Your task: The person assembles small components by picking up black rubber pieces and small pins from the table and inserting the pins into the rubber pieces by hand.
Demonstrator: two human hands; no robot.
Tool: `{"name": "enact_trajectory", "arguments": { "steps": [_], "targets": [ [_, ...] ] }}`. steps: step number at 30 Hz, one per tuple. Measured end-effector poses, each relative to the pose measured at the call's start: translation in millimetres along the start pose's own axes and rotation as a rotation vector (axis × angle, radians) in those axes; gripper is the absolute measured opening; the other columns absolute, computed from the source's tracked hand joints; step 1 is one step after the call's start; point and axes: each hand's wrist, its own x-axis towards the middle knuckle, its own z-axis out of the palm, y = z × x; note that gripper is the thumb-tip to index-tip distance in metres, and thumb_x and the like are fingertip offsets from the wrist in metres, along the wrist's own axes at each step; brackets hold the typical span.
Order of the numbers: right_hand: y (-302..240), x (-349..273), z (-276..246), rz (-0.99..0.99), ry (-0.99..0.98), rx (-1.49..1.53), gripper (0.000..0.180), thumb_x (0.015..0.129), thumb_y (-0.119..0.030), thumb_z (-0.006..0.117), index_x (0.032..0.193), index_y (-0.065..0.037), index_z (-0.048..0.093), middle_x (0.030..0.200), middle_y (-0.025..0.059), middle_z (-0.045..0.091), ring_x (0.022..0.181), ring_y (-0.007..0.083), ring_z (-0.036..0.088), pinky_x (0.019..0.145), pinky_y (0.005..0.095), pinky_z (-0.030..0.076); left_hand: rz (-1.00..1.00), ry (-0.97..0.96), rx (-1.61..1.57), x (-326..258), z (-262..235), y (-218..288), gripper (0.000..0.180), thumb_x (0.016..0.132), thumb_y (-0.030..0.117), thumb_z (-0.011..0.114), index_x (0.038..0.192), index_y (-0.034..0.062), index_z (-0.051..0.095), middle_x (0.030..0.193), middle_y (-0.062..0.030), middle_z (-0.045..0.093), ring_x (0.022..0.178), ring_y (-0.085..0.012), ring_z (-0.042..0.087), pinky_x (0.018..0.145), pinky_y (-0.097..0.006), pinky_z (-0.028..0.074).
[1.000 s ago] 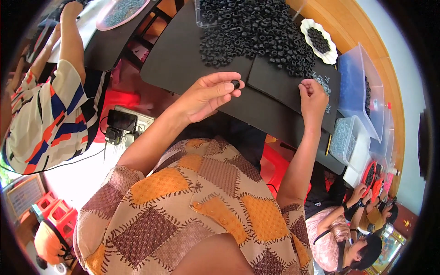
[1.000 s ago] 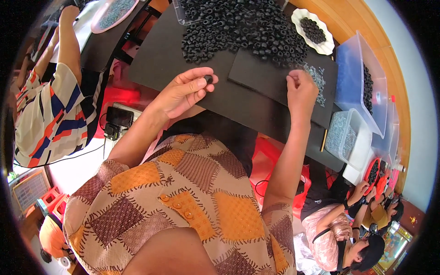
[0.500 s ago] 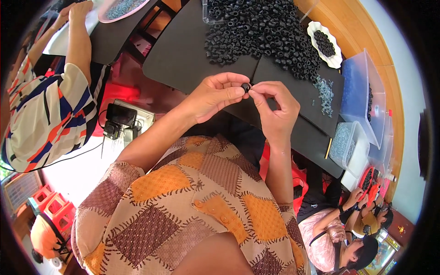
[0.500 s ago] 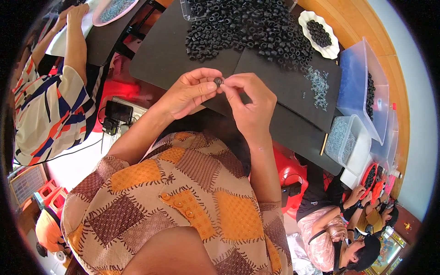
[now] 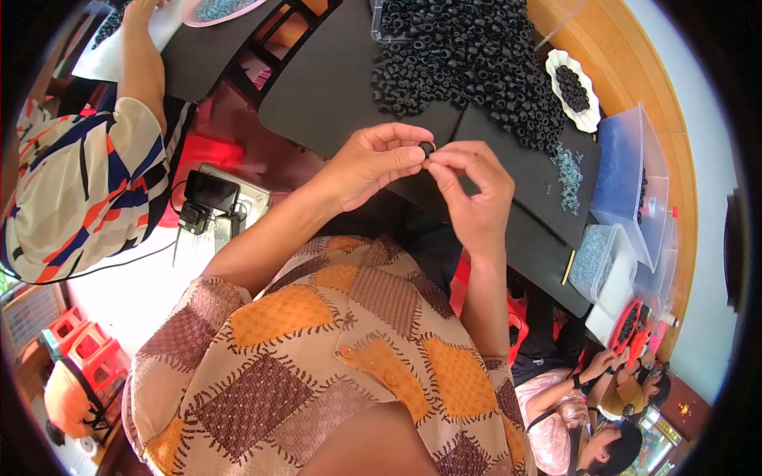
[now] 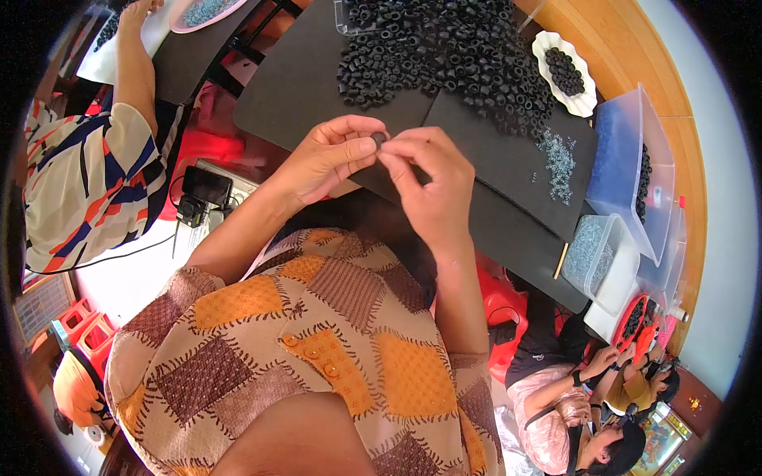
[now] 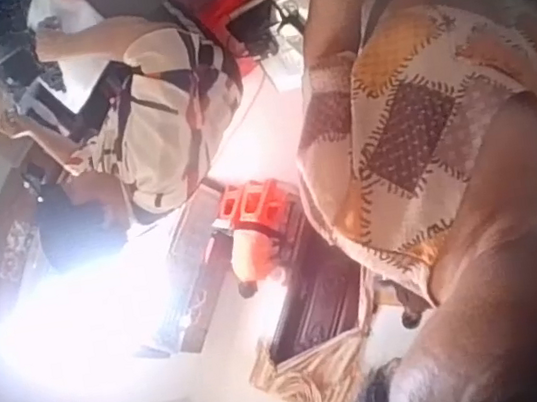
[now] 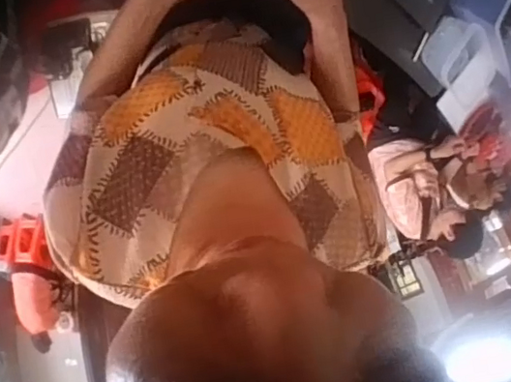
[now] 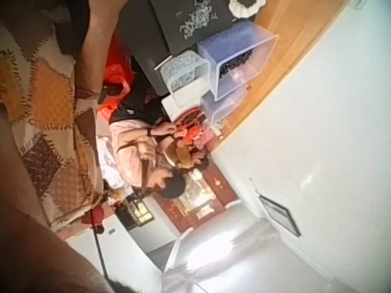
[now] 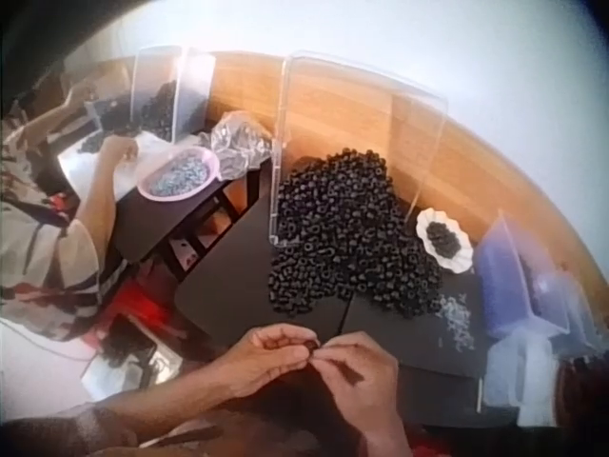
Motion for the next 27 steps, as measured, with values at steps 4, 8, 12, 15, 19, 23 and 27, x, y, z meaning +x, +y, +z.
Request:
{"name": "enact_trajectory", "arguments": {
  "steps": [4, 8, 12, 15, 19, 23, 27],
  "targets": [
    [23, 26, -7, 0.049, 0.057, -0.081, 0.012, 0.08, 0.003, 0.068, 0.091, -0.001, 0.069, 0.086, 0.0087, 0.066, 0.072, 0.0175, 0.064, 0.063, 0.0275, 0.05, -0.024, -0.012, -0.05, -4, -3, 5, 0.028, 0.092, 0.005, 0.065, 0.119, 0.0022, 0.061, 0.109, -0.008, 0.065, 0.101, -0.0176, 0.067, 0.088, -0.026, 0.056],
    [46, 49, -2, 0.104, -0.017, -0.243, 0.015, 0.081, -0.001, 0.069, 0.096, -0.005, 0.069, 0.086, 0.0087, 0.064, 0.072, 0.0215, 0.064, 0.064, 0.0317, 0.051, -0.015, -0.064, -0.081, -4, -7, 4, 0.025, 0.093, 0.003, 0.062, 0.118, 0.0037, 0.06, 0.114, -0.0107, 0.064, 0.101, -0.0188, 0.067, 0.089, -0.026, 0.057],
    [61, 61, 10, 0.003, -0.119, -0.472, 0.016, 0.081, -0.007, 0.07, 0.097, -0.008, 0.068, 0.086, 0.0079, 0.061, 0.076, 0.0275, 0.064, 0.068, 0.0386, 0.051, 0.008, -0.082, -0.097, -4, -7, 3, 0.023, 0.094, 0.003, 0.061, 0.117, 0.0038, 0.059, 0.114, -0.0113, 0.064, 0.101, -0.0187, 0.067, 0.089, -0.025, 0.057],
    [63, 63, 13, 0.013, -0.149, -0.524, 0.014, 0.08, -0.008, 0.071, 0.094, -0.007, 0.067, 0.086, 0.0084, 0.059, 0.08, 0.0297, 0.063, 0.068, 0.0412, 0.051, 0.017, -0.081, -0.111, -4, -8, 3, 0.023, 0.094, 0.003, 0.062, 0.117, 0.0038, 0.059, 0.114, -0.0117, 0.063, 0.102, -0.0186, 0.067, 0.089, -0.025, 0.057],
    [59, 59, 13, -0.048, -0.13, -0.556, 0.013, 0.08, -0.007, 0.071, 0.092, -0.006, 0.066, 0.084, 0.0091, 0.058, 0.081, 0.0299, 0.063, 0.069, 0.0421, 0.051, 0.008, -0.058, -0.133, -3, -6, 3, 0.023, 0.093, 0.002, 0.063, 0.115, 0.0036, 0.059, 0.112, -0.0104, 0.064, 0.102, -0.0199, 0.067, 0.088, -0.026, 0.057],
    [57, 47, 7, -0.092, -0.057, -0.394, 0.013, 0.08, -0.001, 0.068, 0.092, -0.004, 0.065, 0.087, 0.0096, 0.061, 0.074, 0.0265, 0.064, 0.066, 0.0362, 0.051, 0.01, -0.077, -0.135, 0, -7, 4, 0.024, 0.093, 0.002, 0.062, 0.117, 0.0036, 0.058, 0.115, -0.012, 0.063, 0.102, -0.0188, 0.067, 0.088, -0.025, 0.058],
    [39, 21, -7, 0.246, 0.021, -0.135, 0.014, 0.085, 0.003, 0.064, 0.097, -0.001, 0.065, 0.093, 0.0076, 0.067, 0.07, 0.0153, 0.066, 0.066, 0.0265, 0.051, -0.022, -0.097, -0.142, 0, -6, 4, 0.026, 0.093, 0.001, 0.062, 0.118, 0.0036, 0.059, 0.115, -0.0118, 0.063, 0.102, -0.0187, 0.067, 0.088, -0.025, 0.058]
  ]
}}
